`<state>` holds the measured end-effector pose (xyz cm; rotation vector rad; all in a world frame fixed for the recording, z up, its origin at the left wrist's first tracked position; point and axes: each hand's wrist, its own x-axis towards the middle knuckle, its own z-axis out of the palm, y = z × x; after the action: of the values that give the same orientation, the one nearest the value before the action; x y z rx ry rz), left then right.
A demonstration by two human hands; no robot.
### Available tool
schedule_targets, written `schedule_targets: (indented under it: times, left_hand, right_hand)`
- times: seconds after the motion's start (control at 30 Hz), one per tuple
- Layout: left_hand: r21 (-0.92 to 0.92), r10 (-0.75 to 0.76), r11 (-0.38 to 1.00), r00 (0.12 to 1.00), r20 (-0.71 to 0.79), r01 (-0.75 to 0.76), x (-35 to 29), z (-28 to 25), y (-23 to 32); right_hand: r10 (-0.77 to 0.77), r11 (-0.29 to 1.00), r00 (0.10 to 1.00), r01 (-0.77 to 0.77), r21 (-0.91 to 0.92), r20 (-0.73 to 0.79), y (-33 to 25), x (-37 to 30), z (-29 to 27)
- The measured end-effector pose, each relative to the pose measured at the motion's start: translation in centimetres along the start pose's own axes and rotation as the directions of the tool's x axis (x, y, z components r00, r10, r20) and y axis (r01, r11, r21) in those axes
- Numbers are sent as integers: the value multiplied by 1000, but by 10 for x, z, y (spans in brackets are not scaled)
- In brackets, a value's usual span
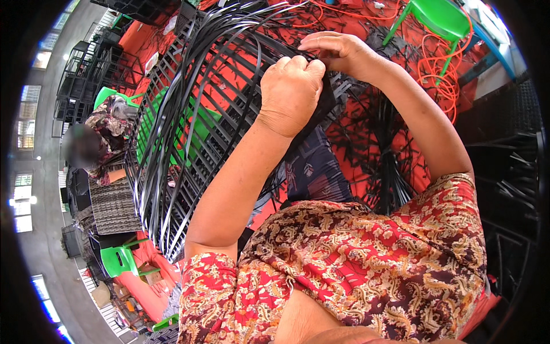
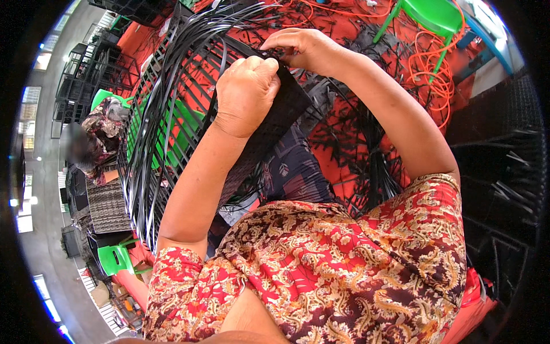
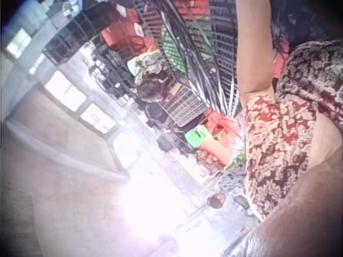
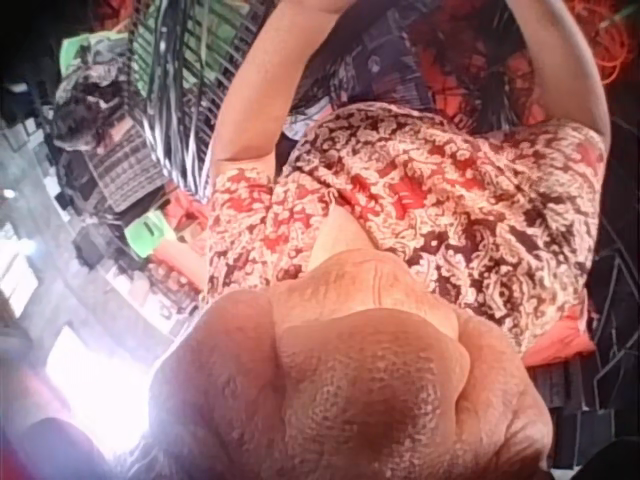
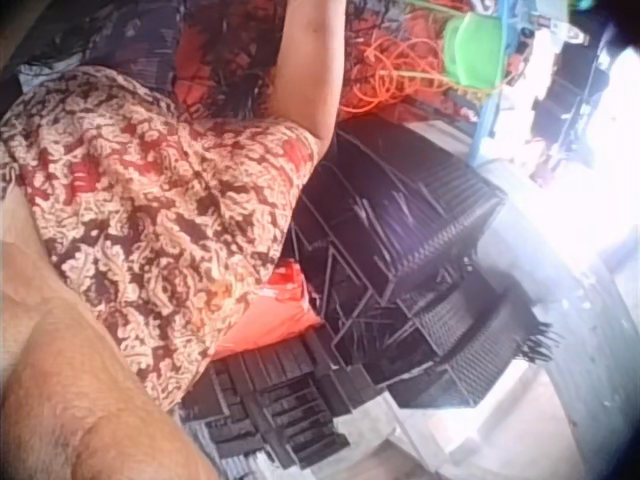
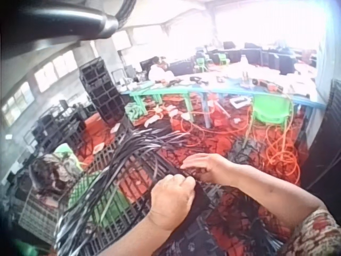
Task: The person weaves a black plastic basket by hand, threading black plastic strips through the basket's frame. They repeatedly pull strips through openings, adjust tension, and rotate the basket to continue weaving around its circumference.
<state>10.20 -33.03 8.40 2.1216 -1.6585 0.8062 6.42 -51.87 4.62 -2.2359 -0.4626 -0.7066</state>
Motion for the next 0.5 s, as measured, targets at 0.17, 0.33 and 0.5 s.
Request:
schedule_targets:
  times: [0.17,0.33,0.5]
  left_hand:
    - [4,32,999,999,-13,-32,-6,1,-2]
    - [-27,87,996,995,-55,-88,-8,3,-1]
    - [-67,109,991,989,-98,-116,-14,4,-1]
  right_hand:
    - [-138,970,988,121,-211,-69,-19,6,-6]
    - [-318,869,948,297,-396,14,-9,0,-7]
    - [-180,865,984,166,-474,15,-20,-15,-16]
